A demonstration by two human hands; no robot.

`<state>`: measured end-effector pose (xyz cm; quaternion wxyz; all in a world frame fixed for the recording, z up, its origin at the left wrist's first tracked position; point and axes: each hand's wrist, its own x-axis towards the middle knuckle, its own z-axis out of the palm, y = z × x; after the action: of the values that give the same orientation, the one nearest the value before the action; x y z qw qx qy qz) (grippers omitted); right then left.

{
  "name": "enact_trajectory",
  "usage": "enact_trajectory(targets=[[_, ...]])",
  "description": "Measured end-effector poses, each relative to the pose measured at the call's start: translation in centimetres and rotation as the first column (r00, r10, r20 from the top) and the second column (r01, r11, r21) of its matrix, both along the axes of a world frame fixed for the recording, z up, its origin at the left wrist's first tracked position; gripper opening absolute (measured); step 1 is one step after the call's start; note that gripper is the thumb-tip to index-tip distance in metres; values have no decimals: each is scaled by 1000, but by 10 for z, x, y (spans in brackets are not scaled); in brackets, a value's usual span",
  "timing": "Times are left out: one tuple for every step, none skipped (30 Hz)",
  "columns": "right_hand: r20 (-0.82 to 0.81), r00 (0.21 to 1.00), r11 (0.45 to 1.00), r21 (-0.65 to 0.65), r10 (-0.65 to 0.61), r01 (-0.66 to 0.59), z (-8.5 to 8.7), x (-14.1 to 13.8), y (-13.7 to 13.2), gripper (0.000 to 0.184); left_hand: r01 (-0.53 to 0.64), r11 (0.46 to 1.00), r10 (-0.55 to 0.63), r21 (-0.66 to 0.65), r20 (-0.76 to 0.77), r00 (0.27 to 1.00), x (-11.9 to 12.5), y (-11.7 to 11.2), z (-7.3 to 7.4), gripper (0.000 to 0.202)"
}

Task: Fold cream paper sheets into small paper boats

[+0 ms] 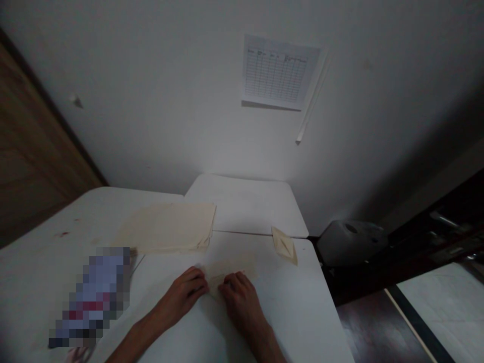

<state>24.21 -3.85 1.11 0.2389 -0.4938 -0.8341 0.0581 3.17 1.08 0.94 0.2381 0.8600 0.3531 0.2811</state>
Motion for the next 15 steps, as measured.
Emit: enact_trajectory(targets=[[8,1000,1000,1,13,-13,0,0,0,15,-15,1000,15,-12,7,1000,1,0,-1,15],[20,999,1000,5,26,-26,-1,0,1,15,-31,999,31,-25,15,999,2,0,-2,14],[34,999,999,11,40,-41,-1,-1,1,15,-48,998,49,-39,22,999,2,0,-3,13],[47,997,998,21,54,-55,-2,-1,1,15,-64,997,66,-53,29,997,3,0,-3,13],[56,996,997,29,68,-70,-3,0,2,14,-80,995,82,-67,34,996,4,0,-3,13],[60,995,996,38,81,-83,-3,0,2,13,-95,992,98,-81,36,995,4,1,-2,13],[59,994,994,50,92,-95,-4,0,3,12,-112,989,116,-97,34,993,5,1,-2,11],[56,993,992,64,102,-106,-4,0,3,12,-132,985,136,-115,28,990,5,1,-1,8],[52,992,990,80,111,-115,-4,0,3,13,-155,978,159,-136,18,987,6,2,0,4],[52,991,988,96,120,-124,-4,0,4,13,-180,971,183,-159,4,983,7,3,1,3],[57,990,985,107,130,-135,-4,0,4,15,-208,961,208,-181,-16,978,7,4,1,6],[67,988,983,110,142,-149,-3,0,4,16,-233,952,230,-200,-39,973,7,4,2,7],[80,985,982,102,154,-162,-2,0,4,18,-252,944,244,-214,-63,968,8,5,3,8],[96,981,981,86,167,-175,-1,0,4,21,-263,939,250,-222,-84,964,8,6,4,8],[113,977,980,67,180,-188,0,0,4,25,-272,935,255,-227,-100,962,8,6,4,8]])
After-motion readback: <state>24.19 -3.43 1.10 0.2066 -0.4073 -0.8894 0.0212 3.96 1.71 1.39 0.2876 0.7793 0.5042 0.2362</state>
